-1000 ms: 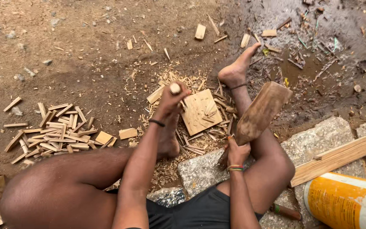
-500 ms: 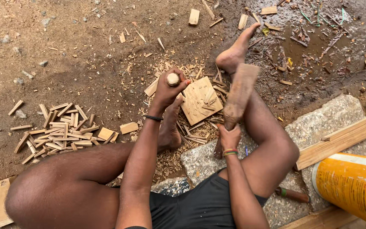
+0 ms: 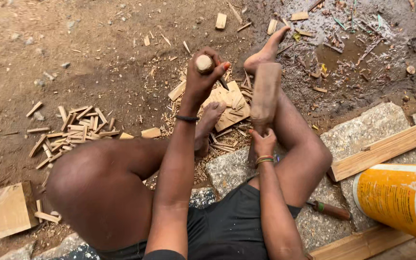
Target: The person sits on the ground and uses a wooden mallet to strike a chisel, carving a small cylindrical wooden piece. The person repeatedly adjusts the wood and strikes it to shape it, with wood shavings accumulating around the work area.
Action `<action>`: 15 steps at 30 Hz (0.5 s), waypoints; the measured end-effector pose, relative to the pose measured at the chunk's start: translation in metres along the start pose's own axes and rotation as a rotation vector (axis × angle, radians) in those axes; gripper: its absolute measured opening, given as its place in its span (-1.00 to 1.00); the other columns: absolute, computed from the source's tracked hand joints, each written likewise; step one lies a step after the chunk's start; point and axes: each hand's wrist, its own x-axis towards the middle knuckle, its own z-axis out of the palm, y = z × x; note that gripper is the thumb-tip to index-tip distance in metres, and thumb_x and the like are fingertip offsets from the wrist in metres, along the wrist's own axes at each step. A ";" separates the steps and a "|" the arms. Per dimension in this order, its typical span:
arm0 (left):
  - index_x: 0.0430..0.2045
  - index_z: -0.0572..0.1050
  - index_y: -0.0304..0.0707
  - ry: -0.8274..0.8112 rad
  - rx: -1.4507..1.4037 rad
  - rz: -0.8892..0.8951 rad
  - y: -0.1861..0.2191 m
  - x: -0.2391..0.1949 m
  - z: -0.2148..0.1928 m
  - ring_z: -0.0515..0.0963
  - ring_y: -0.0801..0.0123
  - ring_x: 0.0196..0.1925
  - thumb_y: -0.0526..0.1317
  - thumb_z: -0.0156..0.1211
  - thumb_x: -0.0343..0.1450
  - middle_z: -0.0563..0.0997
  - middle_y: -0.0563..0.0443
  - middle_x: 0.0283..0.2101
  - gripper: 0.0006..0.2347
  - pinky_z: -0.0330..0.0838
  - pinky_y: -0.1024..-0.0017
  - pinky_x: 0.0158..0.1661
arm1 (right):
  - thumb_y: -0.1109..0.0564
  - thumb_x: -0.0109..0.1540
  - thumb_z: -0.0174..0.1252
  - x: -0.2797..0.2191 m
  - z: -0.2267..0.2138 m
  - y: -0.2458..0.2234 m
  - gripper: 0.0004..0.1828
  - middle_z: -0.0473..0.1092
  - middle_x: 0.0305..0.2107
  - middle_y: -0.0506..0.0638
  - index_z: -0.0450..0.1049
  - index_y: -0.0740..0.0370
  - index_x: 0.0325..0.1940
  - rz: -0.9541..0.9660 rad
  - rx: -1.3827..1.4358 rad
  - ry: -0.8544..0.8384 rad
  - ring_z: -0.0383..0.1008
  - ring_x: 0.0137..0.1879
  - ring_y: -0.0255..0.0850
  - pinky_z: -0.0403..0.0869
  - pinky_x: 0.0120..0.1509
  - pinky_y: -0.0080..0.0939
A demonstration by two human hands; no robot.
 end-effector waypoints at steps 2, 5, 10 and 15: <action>-0.41 0.45 -0.21 0.015 0.075 -0.034 0.003 -0.004 0.012 0.54 0.56 -0.39 -0.29 0.44 0.39 0.53 0.16 -0.41 -0.81 0.52 0.53 -0.36 | -0.04 -0.04 0.47 -0.006 -0.021 -0.009 -0.47 0.47 -0.47 0.07 0.44 0.33 -0.19 0.169 0.294 -0.081 0.47 -0.43 -0.12 0.46 -0.34 -0.03; -0.40 0.46 -0.24 -0.043 0.227 0.077 0.007 -0.010 0.026 0.49 0.56 -0.35 -0.27 0.48 0.41 0.51 0.15 -0.39 -0.79 0.44 0.54 -0.31 | -0.05 -0.06 0.47 -0.009 -0.040 -0.003 -0.41 0.44 -0.47 0.05 0.40 0.37 -0.17 0.208 0.445 -0.082 0.45 -0.46 -0.12 0.45 -0.39 -0.02; -0.40 0.47 -0.22 -0.163 0.470 0.118 0.019 -0.008 0.037 0.58 0.55 -0.32 -0.22 0.46 0.39 0.57 0.14 -0.36 -0.80 0.54 0.54 -0.30 | -0.20 0.04 0.52 0.008 -0.033 0.036 -0.30 0.51 -0.37 0.19 0.45 0.48 -0.13 0.022 0.003 0.070 0.50 -0.27 -0.08 0.51 -0.15 0.02; -0.36 0.51 -0.27 -0.204 0.636 0.039 0.045 0.010 0.025 0.63 0.44 -0.35 -0.15 0.47 0.40 0.62 0.04 -0.37 -0.77 0.60 0.46 -0.28 | -0.21 -0.02 0.54 0.015 -0.018 0.031 -0.26 0.53 -0.19 0.36 0.47 0.39 -0.05 -0.108 -0.310 0.082 0.55 -0.09 0.24 0.50 -0.01 0.15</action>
